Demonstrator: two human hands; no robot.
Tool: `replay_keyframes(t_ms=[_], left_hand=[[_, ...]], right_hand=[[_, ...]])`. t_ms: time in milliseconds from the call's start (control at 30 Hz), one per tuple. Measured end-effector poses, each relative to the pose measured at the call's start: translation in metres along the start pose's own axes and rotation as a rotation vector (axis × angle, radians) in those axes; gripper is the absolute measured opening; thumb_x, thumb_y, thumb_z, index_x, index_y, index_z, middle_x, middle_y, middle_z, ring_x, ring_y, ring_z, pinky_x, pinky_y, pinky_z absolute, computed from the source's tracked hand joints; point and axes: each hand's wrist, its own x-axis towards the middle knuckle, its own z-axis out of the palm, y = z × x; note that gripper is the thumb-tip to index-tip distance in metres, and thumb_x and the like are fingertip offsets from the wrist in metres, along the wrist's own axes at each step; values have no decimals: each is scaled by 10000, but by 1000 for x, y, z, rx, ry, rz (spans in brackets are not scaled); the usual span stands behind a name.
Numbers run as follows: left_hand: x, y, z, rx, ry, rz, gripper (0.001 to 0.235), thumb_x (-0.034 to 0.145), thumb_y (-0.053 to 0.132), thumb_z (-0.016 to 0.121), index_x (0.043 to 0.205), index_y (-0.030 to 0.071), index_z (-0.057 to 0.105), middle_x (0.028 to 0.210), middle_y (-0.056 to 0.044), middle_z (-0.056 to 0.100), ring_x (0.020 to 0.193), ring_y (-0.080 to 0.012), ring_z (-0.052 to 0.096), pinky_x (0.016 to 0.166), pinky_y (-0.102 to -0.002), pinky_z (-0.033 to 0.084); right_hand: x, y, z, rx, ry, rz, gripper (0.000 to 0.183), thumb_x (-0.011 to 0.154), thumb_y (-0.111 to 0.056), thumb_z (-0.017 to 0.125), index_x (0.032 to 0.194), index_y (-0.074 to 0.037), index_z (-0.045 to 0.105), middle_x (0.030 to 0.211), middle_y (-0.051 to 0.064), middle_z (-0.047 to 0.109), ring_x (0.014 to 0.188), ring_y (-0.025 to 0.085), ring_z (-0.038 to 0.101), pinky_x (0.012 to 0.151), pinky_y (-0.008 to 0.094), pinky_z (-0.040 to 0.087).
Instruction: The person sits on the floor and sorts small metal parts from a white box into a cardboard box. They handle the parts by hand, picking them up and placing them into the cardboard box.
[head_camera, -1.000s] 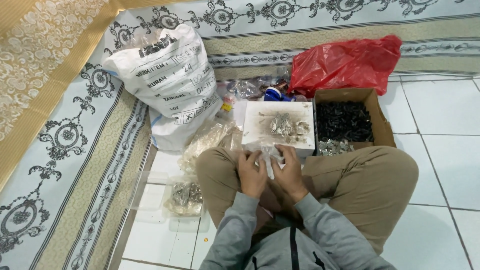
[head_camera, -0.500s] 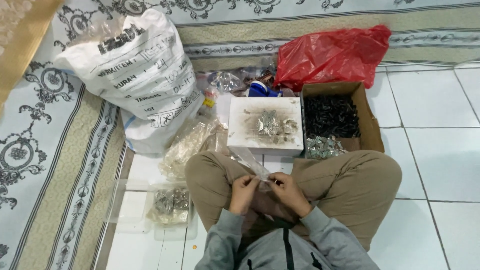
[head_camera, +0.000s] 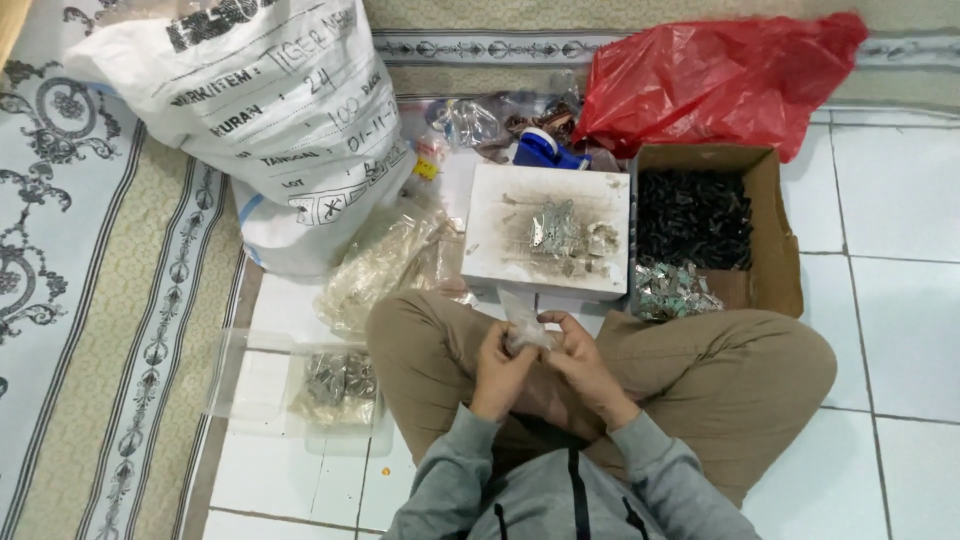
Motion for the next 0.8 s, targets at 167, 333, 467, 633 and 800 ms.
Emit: replay_keyframes(t_ms=[167,333,467,633,800], left_hand=[[2,2,12,387,284,592,121,903,24,615,966,94,539,806,-73,585,695,-215,647,645,-328,566],[15,-10,-3,732,379,799,172,828,18,657,943,98,556,918,-35,510,761,-210,611,700,-325,569],[25,-17,-10,859,277,746,214,790,28,708,864,110,524,779,-29,481,631,-244,604,563,-341,528],[59,8,-10,886,297,844,202,809,43,715,867,105,532,813,-35,486,672,-238,599,598,-334,516],[105,61,-1,900,390,1284,223,784,-37,698,955,95,644,922,-93,559,772,-265,592,686,-370,503]], right_hand=[[23,9,3,-483,326,-268,346,864,46,603,1207,-4,592,769,82,602,684,161,575,613,291,517],[28,0,-6,-859,545,-472,243,933,-109,717,1161,-59,648,878,71,526,740,164,559,630,287,516],[40,28,-27,-939,429,-315,147,926,-104,695,1064,-55,695,762,95,602,664,231,647,581,338,550],[75,15,-29,-848,325,-310,157,909,-36,684,1064,-14,686,741,143,650,641,229,651,562,382,552],[110,-34,-13,-562,205,-434,170,941,2,662,1108,-22,687,840,86,671,760,151,657,668,334,606]])
